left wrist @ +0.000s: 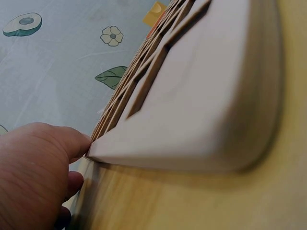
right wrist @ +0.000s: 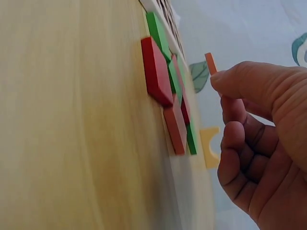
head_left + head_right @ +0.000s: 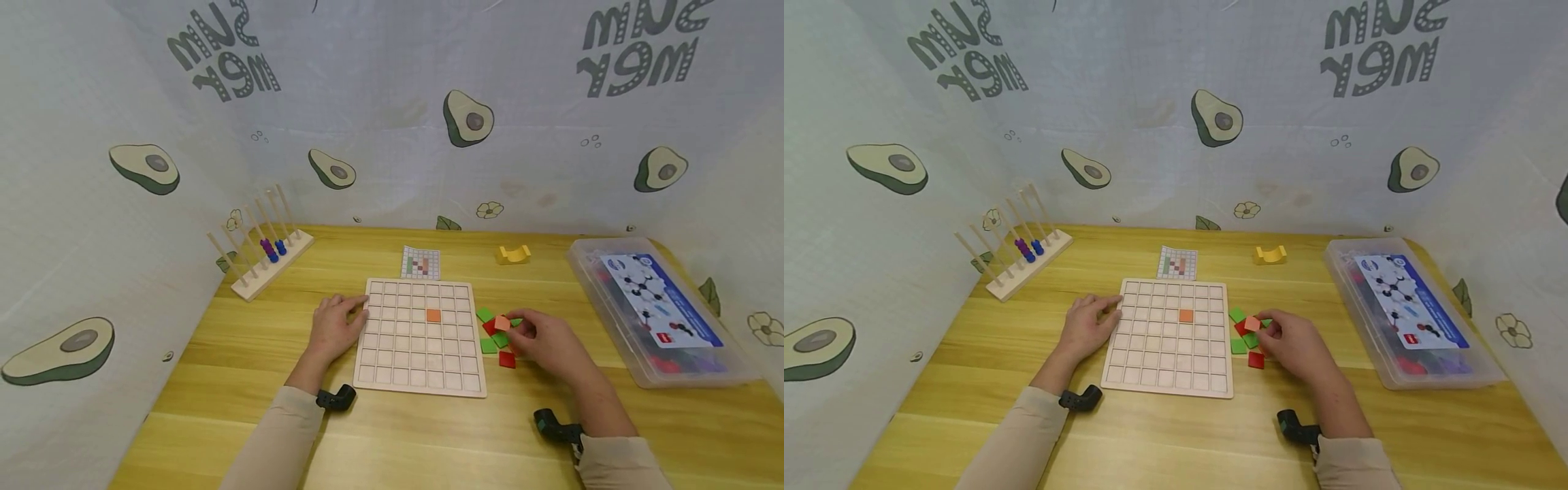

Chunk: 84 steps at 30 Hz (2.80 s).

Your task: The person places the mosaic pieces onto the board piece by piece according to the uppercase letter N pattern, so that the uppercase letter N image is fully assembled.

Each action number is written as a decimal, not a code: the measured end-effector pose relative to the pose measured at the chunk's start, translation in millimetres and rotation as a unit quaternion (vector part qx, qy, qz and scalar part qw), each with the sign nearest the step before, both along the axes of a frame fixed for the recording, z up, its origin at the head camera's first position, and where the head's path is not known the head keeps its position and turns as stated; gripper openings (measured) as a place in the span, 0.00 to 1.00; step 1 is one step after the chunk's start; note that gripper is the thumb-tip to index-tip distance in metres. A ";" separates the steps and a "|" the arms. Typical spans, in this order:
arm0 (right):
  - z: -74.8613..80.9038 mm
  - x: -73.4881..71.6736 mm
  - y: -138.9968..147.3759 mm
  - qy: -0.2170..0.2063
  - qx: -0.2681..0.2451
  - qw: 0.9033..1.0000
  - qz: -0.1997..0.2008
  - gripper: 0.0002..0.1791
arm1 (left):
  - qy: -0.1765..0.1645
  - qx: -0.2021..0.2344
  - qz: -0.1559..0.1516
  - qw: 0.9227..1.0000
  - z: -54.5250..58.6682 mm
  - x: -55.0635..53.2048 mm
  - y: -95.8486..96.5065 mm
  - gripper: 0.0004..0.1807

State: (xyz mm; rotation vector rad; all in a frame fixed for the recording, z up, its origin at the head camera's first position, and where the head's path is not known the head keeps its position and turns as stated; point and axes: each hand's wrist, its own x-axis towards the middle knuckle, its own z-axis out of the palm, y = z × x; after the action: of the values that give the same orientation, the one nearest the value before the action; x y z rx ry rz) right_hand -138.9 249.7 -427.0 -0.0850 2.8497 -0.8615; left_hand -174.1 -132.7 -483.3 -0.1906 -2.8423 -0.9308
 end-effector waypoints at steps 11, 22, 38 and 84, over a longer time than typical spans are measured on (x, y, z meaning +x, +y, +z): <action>0.0 -6.4 -31.3 0.016 -0.012 0.999 0.045 0.18 | 0.000 -0.005 0.005 1.000 -1.9 -1.4 -0.2 0.20; -3.5 -13.1 -59.4 0.017 -0.019 0.995 0.094 0.15 | -0.003 -0.004 0.006 1.000 -0.9 -1.6 0.1 0.19; -10.1 -20.4 -87.7 -0.002 -0.034 0.992 0.120 0.14 | 0.004 -0.003 0.003 1.000 -3.3 -2.0 -0.6 0.19; 0.2 -0.7 -29.4 -0.030 -0.017 0.998 0.057 0.18 | 0.007 -0.005 0.001 1.000 -1.3 -0.6 -1.0 0.19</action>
State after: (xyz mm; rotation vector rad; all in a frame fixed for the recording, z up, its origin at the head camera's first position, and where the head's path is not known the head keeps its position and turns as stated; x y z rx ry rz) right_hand -139.6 220.3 -426.8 -0.2203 2.7450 -0.8740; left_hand -174.7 -133.7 -484.6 -0.1934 -2.8343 -0.9106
